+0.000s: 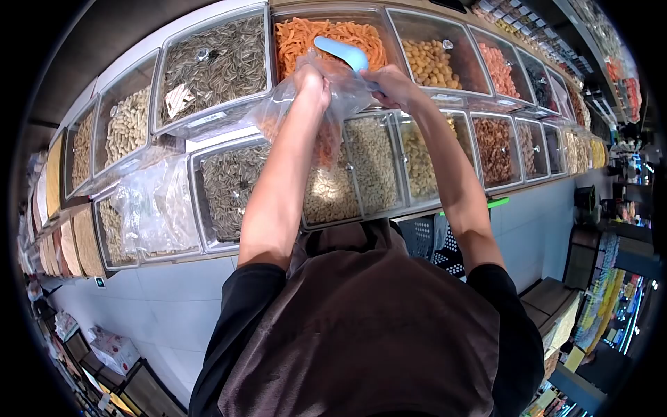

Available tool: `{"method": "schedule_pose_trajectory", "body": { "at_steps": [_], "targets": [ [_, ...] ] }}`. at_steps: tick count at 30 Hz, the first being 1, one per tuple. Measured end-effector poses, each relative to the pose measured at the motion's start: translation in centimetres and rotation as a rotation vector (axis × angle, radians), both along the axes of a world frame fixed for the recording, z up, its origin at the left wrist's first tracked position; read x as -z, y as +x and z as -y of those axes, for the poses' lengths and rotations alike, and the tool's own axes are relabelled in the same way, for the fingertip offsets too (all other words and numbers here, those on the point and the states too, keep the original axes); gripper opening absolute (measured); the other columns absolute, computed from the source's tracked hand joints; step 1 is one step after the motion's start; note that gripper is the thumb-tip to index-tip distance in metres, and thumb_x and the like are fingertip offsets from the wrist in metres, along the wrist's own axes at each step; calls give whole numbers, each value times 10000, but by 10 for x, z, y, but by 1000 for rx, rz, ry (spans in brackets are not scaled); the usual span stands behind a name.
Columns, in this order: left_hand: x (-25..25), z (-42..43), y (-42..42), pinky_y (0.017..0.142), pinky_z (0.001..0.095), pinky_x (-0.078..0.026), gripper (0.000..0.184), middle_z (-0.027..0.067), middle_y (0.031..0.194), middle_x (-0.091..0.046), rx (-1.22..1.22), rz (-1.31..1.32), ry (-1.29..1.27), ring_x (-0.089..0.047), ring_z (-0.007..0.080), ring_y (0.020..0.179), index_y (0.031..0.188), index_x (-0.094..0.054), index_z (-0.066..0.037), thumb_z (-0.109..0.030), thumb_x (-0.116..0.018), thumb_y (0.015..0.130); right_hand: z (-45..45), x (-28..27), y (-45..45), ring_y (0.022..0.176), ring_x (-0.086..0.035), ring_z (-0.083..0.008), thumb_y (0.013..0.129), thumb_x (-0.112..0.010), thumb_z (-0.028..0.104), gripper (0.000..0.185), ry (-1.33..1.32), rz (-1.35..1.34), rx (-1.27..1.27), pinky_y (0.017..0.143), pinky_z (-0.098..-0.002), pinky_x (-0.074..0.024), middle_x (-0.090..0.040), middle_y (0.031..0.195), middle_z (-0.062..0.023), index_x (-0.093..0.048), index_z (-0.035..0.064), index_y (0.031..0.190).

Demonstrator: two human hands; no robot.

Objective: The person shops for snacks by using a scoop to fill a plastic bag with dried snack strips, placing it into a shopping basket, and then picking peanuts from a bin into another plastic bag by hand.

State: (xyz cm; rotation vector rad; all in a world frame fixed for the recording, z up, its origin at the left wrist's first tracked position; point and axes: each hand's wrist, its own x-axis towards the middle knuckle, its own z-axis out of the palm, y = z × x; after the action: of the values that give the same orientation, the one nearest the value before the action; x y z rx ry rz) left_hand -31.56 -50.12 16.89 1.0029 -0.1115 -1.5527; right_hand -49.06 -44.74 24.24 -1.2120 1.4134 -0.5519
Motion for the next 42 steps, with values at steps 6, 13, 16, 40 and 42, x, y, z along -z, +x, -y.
{"method": "schedule_pose_trajectory", "body": {
  "at_steps": [6, 13, 16, 40, 42],
  "targets": [
    [23, 3, -10, 821, 345, -510, 419, 181, 1113, -608, -103, 318, -193, -623, 242, 985, 1205, -540, 55, -291, -367, 1044, -4, 3, 7, 366, -311, -54, 987, -544, 358, 379, 107, 173, 44, 323, -224, -202, -441, 558, 11, -562, 50, 767],
    [13, -9, -3, 917, 342, -453, 429, 157, 1138, -612, 24, 380, -294, -585, 206, 1025, 1239, -522, 62, -292, -375, 1047, -9, 27, 5, 349, -314, -19, 994, -510, 370, 363, 289, 632, 76, 275, -177, -213, -438, 575, 19, -562, 28, 882],
    [-24, -43, 6, 901, 329, -470, 419, 154, 1174, -599, 104, 431, -403, -593, 199, 1032, 1213, -528, 61, -291, -366, 1053, -8, 36, 4, 343, -302, -11, 1003, -491, 364, 369, 397, 828, 75, 266, -168, -224, -434, 569, 28, -562, 23, 881],
    [-77, -178, 76, 640, 245, -454, 411, 11, 753, -563, -110, -21, -341, -513, 93, 663, 1320, -515, -69, -318, -308, 1068, -19, -4, -12, 337, -314, -23, 1054, -354, 310, 364, 216, 963, 159, 277, -178, -236, -423, 561, 27, -500, 6, 919],
    [-76, -183, 76, 628, 233, -439, 382, 6, 770, -571, -100, 20, -355, -529, 96, 682, 1318, -528, -49, -278, -374, 1054, -20, -12, -16, 345, -289, -25, 1044, -364, 333, 386, 201, 941, 146, 294, -197, -230, -437, 553, 37, -520, 32, 859]
  ]
}}
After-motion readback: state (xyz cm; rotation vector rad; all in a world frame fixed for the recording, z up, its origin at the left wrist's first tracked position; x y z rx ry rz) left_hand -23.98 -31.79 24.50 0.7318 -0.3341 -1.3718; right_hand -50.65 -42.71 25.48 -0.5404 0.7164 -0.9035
